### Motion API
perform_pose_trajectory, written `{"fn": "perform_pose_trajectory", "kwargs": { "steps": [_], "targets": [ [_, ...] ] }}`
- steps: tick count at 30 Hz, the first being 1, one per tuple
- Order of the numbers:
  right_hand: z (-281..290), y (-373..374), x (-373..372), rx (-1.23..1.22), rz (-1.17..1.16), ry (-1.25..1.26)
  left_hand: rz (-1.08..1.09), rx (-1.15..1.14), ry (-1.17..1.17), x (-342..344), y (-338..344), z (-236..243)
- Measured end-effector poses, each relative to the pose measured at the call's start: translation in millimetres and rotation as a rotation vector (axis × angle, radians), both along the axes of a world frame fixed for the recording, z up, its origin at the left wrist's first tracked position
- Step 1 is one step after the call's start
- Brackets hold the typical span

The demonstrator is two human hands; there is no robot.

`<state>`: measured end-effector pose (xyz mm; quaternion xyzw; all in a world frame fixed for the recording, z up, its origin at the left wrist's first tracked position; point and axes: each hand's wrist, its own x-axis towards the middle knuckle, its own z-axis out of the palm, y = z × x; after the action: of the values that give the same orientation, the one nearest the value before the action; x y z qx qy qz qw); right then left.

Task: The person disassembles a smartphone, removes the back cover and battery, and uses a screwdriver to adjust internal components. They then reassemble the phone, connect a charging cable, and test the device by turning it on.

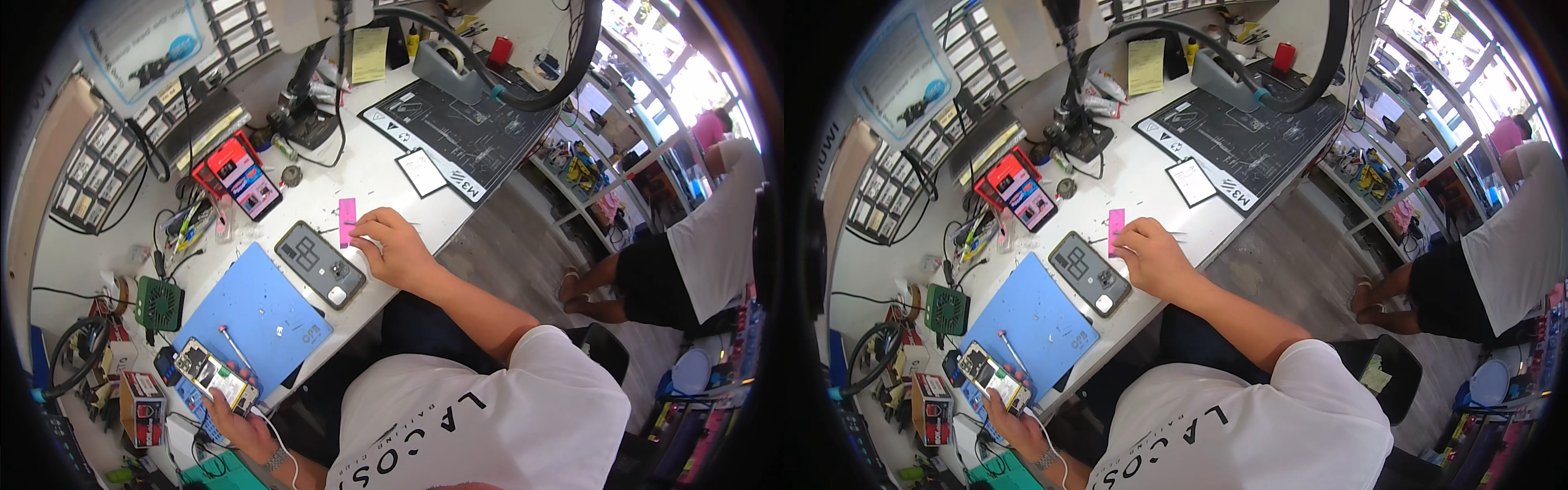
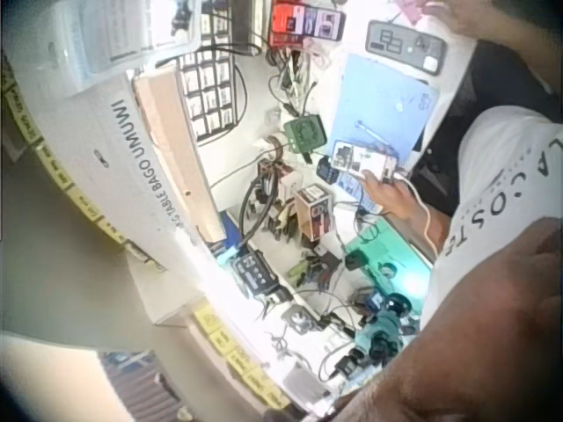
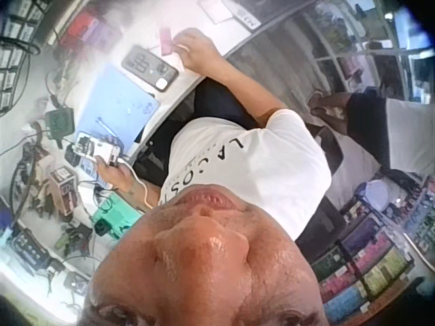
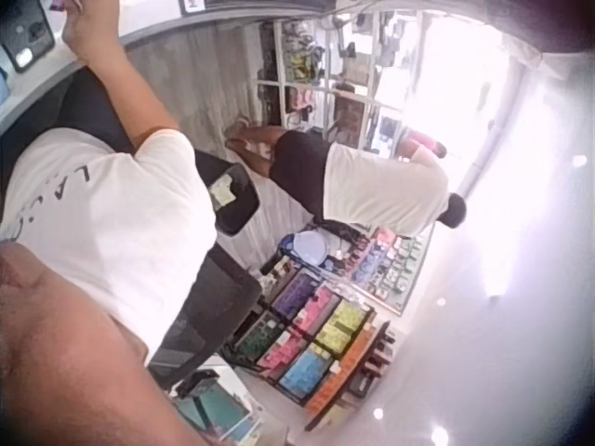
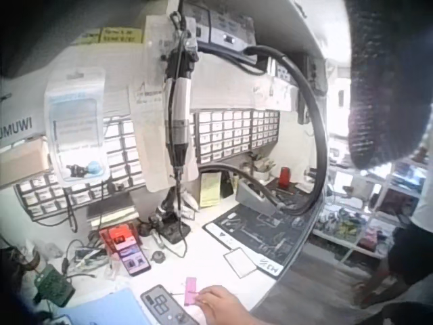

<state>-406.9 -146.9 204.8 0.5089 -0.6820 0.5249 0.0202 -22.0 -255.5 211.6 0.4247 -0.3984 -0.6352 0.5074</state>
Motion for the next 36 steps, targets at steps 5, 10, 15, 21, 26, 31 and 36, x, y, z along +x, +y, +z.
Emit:
{"fn": "perform_pose_trajectory", "kwargs": {
  "steps": [5, 10, 15, 21, 26, 31, 36],
  "targets": [
    [-1.6, 27.4, -26.4, -0.029, -0.092, -0.001, 0.021, -0.059, 0.162, -2.2, -11.2, -18.5],
    [-0.3, 46.4, -63.3, -0.078, -0.22, 0.049, -0.14, -0.074, 0.469, 7.1, -15.5, -31.0],
    [-0.4, 55.4, -110.5, -0.139, -0.357, 0.113, 0.044, 0.041, 0.307, 5.7, -13.4, -26.0],
    [-31.5, 56.7, -148.8, -0.208, -0.496, 0.116, -0.135, -0.052, 0.326, 7.9, -20.6, -36.1],
    [-36.1, 50.4, -145.7, -0.131, -0.527, 0.138, -0.157, -0.053, 0.308, -6.5, -15.5, -21.8],
    [-37.3, 52.6, -142.7, -0.096, -0.532, 0.192, -0.099, -0.034, 0.15, -14.7, -14.4, -11.8],
    [-41.4, 51.6, -143.0, -0.042, -0.499, 0.212, 0.029, -0.05, -0.09, -11.9, -13.2, 6.4]
  ]
}}
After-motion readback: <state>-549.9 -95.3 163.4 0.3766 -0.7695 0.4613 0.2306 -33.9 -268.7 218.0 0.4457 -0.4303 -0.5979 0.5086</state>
